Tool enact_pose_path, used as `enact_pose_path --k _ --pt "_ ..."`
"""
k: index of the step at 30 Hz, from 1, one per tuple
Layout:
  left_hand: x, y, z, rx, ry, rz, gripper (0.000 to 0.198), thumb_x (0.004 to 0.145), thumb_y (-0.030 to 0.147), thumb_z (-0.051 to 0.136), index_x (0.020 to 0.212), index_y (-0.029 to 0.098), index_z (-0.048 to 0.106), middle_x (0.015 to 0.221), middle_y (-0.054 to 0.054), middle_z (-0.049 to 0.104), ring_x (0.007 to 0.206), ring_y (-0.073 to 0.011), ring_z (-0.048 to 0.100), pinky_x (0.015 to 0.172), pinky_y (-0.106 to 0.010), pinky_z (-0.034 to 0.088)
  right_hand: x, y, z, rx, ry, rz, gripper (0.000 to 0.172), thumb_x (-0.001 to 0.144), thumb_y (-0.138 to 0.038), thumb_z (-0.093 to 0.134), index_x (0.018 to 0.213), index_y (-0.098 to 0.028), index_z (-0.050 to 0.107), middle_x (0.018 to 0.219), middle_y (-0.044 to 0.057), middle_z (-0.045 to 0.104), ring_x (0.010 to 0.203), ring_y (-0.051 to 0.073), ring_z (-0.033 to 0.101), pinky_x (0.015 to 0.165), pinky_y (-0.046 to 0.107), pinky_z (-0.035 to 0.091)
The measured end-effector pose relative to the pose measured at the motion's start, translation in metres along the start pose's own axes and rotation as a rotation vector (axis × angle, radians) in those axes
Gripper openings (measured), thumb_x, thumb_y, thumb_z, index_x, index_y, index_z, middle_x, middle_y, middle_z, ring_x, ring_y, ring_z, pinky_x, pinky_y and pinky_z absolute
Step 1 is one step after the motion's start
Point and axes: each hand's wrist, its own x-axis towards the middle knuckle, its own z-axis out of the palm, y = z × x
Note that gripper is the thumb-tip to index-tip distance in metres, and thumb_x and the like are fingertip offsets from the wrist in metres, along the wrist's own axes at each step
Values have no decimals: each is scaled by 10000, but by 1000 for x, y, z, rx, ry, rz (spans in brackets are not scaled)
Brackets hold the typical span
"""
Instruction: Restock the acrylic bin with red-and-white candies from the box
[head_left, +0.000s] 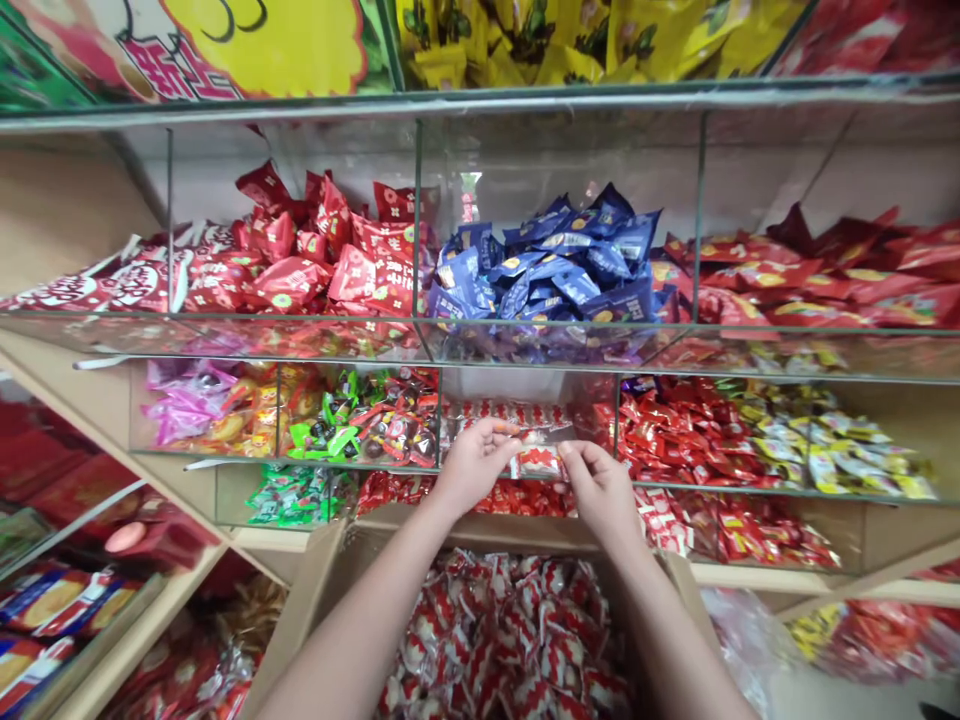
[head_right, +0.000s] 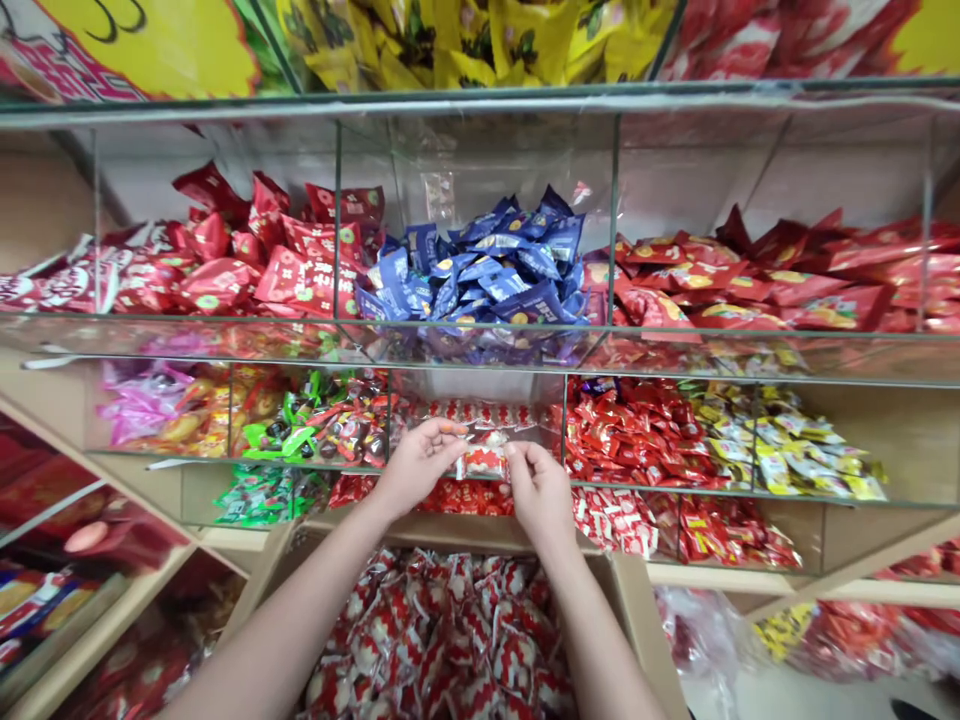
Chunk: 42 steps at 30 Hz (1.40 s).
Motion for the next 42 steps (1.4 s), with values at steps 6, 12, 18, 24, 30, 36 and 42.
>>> enact_pose_path --k 6,12,18,24,30,36,42 --pt "-9 5 2 291 -195 8 356 661 361 636 962 173 608 740 -4 605 584 -105 522 515 -203 410 -3 2 0 -35 -68 -26 352 766 -511 456 799 -175 554 608 2 543 507 147 558 489 262 490" --pt "-9 9 5 218 -206 -20 349 644 311 652 948 179 542 707 32 582 572 -97 519 525 -197 412 -3 6 -2 -27 -80 -52 325 780 -477 462 864 -177 552 654 6 573 457 129 536 438 246 441" --pt "-62 5 2 195 -124 14 383 658 300 647 1008 209 522 917 -18 595 761 -150 552 673 -241 437 -38 -2 -10 -21 -254 -64 227 794 -399 486 844 -198 577 701 11 603 536 123 529 485 223 432" --pt "-134 -38 -16 -36 14 -348 344 643 232 629 963 223 503 844 -7 613 780 -177 565 714 -275 422 -30 -27 -2 -386 -389 -279 200 820 -335 455 810 -207 609 777 28 650 706 155 588 655 242 444" --pt "-148 -73 -14 -193 13 -415 368 612 287 653 947 218 517 812 0 611 752 -168 553 687 -266 400 60 -39 62 -939 -473 -387 230 804 -238 454 969 -197 609 973 44 658 897 154 586 779 218 403" --pt "-153 -85 -14 -144 -109 -482 303 636 274 620 911 207 512 650 55 490 601 -102 438 565 -214 324 77 -25 110 -1154 -492 -295 236 744 -254 498 885 -126 637 867 156 670 835 241 610 701 296 423" --pt "-158 -85 -13 -171 -152 -494 327 640 257 597 942 189 491 626 60 455 573 -89 399 541 -205 299 73 -15 110 -1208 -510 -273 243 767 -281 485 937 -157 606 894 114 669 883 213 594 731 265 405"
